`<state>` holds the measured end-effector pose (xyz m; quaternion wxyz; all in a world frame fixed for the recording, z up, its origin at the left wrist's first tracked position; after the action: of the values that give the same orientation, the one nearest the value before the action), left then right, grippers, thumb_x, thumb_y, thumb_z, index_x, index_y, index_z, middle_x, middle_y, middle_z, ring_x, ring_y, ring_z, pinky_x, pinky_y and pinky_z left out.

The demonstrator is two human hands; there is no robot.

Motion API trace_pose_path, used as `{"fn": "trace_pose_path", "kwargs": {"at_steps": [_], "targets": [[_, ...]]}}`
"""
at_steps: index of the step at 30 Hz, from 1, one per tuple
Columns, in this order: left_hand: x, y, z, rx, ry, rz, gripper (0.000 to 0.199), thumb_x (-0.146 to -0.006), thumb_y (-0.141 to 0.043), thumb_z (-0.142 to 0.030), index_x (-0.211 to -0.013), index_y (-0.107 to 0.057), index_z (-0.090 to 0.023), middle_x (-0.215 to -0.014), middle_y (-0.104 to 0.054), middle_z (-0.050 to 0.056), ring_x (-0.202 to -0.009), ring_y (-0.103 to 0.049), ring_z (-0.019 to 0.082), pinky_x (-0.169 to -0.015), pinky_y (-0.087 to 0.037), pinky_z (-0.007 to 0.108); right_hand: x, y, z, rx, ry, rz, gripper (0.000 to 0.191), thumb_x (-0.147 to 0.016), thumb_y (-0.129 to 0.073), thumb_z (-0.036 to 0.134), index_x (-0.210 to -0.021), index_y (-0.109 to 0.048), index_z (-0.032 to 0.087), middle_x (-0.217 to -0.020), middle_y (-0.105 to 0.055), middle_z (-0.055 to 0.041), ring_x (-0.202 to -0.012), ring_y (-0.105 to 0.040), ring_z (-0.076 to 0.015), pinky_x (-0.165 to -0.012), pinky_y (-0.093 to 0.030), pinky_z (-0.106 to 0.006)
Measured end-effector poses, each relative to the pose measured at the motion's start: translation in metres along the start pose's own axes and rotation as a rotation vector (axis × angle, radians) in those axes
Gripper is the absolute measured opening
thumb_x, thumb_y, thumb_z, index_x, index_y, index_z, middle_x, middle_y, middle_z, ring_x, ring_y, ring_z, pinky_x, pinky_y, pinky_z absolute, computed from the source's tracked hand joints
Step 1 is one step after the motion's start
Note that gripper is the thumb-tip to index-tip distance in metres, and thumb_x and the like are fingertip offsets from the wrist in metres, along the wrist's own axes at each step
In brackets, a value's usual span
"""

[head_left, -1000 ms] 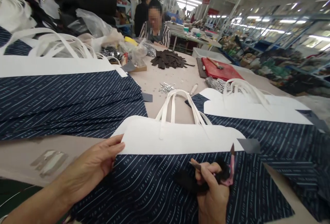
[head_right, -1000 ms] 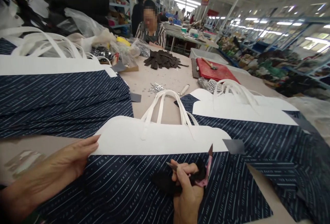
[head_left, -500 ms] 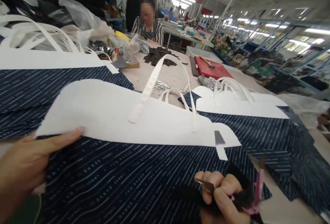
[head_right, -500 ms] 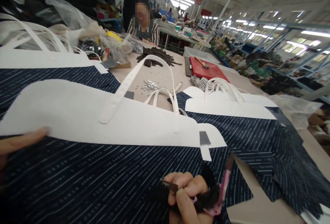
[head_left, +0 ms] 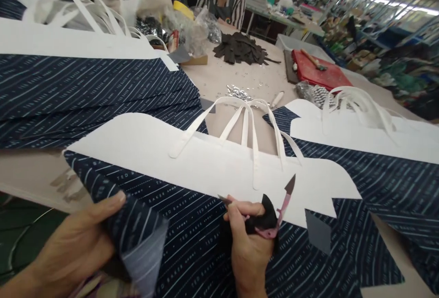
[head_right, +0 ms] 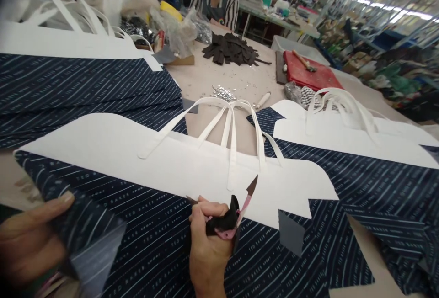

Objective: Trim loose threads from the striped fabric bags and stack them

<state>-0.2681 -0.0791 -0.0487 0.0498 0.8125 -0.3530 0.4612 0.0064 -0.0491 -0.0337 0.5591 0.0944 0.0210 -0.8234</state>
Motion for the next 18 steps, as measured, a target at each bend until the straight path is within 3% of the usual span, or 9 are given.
{"fn": "trace_pose_path", "kwargs": {"at_steps": [4,8,12,18], "targets": [[0.017,-0.037,0.040,0.110,0.166,0.044,0.061,-0.069,-0.075,0.000,-0.126,-0.069,-0.021,-0.102,-0.081,0.008,-0.098,-0.076,0.033,-0.087,-0.065,0.042,0.003,-0.007,0.008,0.062,0.034,0.018,0.012,-0.086,-0.072,0.022,-0.075,-0.066,0.022,-0.067,-0.068,0.0048,-0.084,-0.076,-0.0170,-0.092,-0.058,-0.031],[0.014,-0.064,0.044,0.038,0.119,0.104,0.035,-0.084,-0.072,-0.009,-0.119,-0.073,-0.015,-0.115,-0.078,0.013,-0.094,-0.076,0.029,-0.087,-0.065,0.043,0.006,-0.012,0.011,0.100,0.073,-0.016,0.014,-0.085,-0.071,0.019,-0.073,-0.065,0.022,-0.064,-0.065,0.0068,-0.081,-0.075,-0.0140,-0.094,-0.057,-0.028],[0.009,-0.065,0.046,0.023,0.191,0.062,0.030,-0.090,-0.066,-0.010,-0.119,-0.073,-0.013,-0.115,-0.078,0.015,-0.093,-0.077,0.028,-0.090,-0.064,0.045,0.006,-0.013,0.012,0.132,0.082,-0.042,0.015,-0.084,-0.072,0.018,-0.072,-0.065,0.022,-0.064,-0.066,0.0065,-0.080,-0.075,-0.0135,-0.093,-0.058,-0.028],[0.010,-0.060,0.051,0.030,0.252,0.060,0.030,-0.088,-0.070,-0.015,-0.117,-0.075,-0.016,-0.111,-0.079,0.012,-0.098,-0.076,0.029,-0.097,-0.061,0.045,0.002,-0.014,0.013,0.124,0.054,-0.074,0.014,-0.082,-0.072,0.018,-0.070,-0.066,0.022,-0.062,-0.067,0.0064,-0.072,-0.074,-0.0119,-0.090,-0.060,-0.025]]}}
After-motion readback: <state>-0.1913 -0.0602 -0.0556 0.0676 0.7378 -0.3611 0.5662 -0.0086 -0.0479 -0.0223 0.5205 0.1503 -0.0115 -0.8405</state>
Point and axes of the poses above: each hand's wrist, its own x-axis away from the middle knuckle, its own y-axis out of the back of the hand, z = x × y, the point moved 6 cm from there along -x, towards the middle knuckle
